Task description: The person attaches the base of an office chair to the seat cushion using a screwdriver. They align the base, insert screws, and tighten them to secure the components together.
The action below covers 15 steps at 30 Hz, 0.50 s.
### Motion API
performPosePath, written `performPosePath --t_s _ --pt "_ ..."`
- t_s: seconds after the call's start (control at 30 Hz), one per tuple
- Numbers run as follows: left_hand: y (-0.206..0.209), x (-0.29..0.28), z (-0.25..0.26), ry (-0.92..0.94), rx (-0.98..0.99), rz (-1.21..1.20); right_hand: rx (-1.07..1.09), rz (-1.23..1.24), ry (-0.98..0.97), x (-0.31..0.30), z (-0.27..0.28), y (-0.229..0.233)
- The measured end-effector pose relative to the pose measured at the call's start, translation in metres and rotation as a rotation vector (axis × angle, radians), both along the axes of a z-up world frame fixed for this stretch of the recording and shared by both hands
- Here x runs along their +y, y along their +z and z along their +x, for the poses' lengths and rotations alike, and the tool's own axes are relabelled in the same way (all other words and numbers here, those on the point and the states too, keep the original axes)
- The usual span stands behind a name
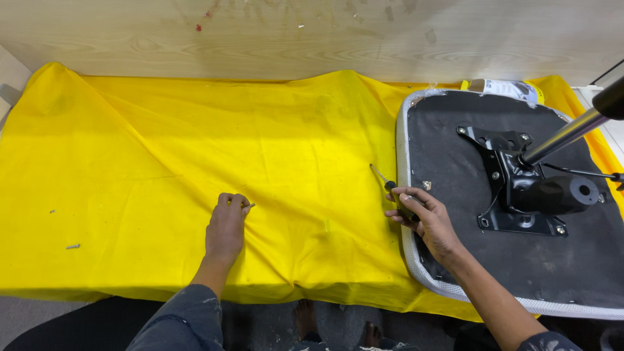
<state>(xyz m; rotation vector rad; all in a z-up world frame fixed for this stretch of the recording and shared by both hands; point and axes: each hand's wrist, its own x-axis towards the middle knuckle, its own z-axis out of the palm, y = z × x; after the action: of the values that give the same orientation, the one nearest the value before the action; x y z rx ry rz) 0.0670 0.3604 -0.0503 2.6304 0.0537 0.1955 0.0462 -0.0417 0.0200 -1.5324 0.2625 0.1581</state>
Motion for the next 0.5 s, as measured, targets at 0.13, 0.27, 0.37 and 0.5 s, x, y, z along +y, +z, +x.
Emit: performPosePath --t_s 0.13,0.27,0.37,0.5 --pt "0.005 -0.015 -0.004 0.068 -0.085 0.018 -0.025 -0.01 -0.001 -0.002 -0.004 -0.002" --pt "0.015 -0.039 -0.002 0.106 -0.056 -0.065 -0.059 0.018 0.034 -0.006 -0.008 -0.005" --pt "0.028 -0.061 0.003 0.076 -0.024 -0.164 -0.041 0.066 0.076 -0.017 -0.01 -0.006" --pt "0.038 -0.095 0.005 0.092 -0.123 -0.282 -0.04 0.047 0.202 -0.042 -0.015 -0.003"
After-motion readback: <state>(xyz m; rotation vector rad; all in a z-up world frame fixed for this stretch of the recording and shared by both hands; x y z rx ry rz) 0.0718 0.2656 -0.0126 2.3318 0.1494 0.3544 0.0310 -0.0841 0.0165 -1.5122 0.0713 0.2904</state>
